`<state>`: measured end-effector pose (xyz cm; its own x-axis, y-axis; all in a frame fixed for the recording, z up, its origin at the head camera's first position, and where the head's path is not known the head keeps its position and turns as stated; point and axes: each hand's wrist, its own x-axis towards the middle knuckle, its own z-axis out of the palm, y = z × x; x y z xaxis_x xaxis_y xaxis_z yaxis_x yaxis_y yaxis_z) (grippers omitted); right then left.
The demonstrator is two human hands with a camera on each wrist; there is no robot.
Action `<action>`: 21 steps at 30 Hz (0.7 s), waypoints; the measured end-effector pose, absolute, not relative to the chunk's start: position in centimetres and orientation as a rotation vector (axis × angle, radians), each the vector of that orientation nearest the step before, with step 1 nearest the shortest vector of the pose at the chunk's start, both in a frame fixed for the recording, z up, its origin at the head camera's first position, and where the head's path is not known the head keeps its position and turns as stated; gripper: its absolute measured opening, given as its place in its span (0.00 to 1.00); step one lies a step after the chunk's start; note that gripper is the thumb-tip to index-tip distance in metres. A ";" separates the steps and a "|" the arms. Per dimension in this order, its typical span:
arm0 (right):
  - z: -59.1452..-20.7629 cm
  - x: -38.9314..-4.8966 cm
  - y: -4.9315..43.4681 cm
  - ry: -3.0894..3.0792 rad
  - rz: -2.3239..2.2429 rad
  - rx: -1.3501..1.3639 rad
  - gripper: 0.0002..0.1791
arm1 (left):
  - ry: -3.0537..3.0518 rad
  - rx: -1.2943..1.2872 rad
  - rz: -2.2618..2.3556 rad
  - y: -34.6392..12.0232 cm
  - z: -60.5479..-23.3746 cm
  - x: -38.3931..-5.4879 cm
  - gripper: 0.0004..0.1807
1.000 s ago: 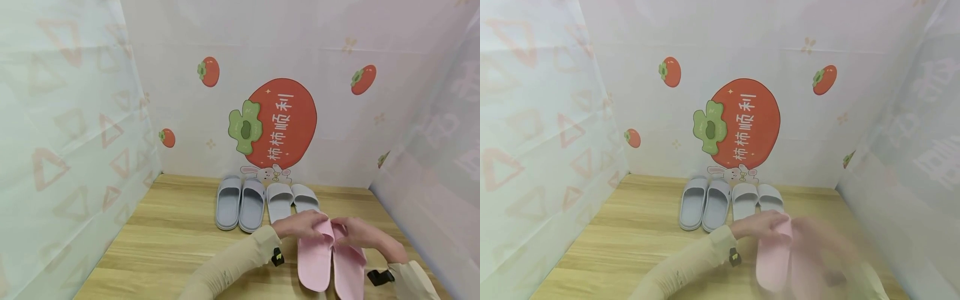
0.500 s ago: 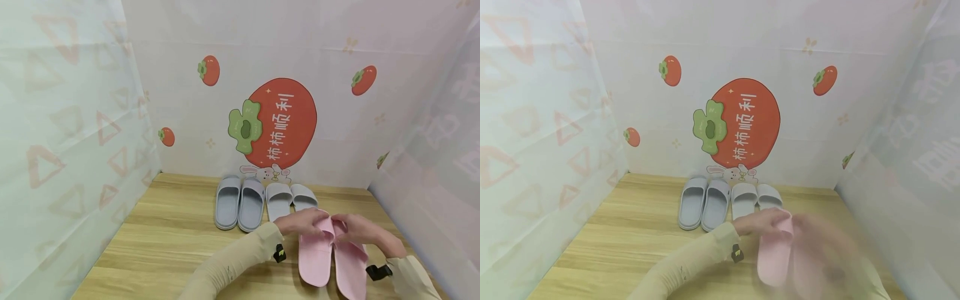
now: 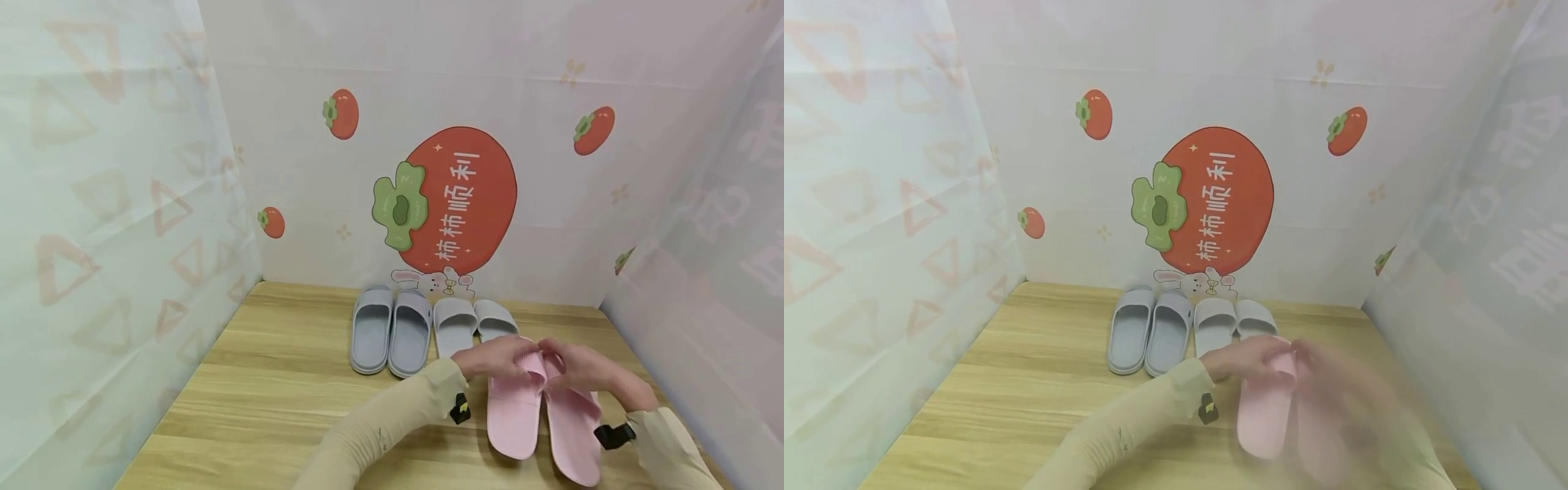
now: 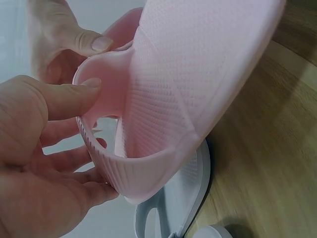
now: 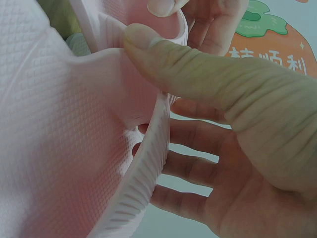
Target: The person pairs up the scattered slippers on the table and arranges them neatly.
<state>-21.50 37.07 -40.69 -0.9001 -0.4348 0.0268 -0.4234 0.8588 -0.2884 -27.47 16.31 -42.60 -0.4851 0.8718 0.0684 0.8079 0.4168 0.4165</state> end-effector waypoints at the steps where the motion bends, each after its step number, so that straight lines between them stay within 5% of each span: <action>1: -40.7 -21.6 37.2 2.992 -0.445 -0.697 0.40 | 2.506 1.503 0.601 16.4 -42.6 -27.5 0.31; 21: -41.3 -23.0 38.4 2.979 -0.456 -0.686 0.35 | 2.517 1.406 0.704 17.2 -43.0 -28.2 0.31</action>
<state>-22.95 38.38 -41.27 -0.9003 -0.4349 0.0164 -0.4198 0.8580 -0.2958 -28.19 17.17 -43.01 -0.5390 0.8388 0.0763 0.7567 0.4425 0.4812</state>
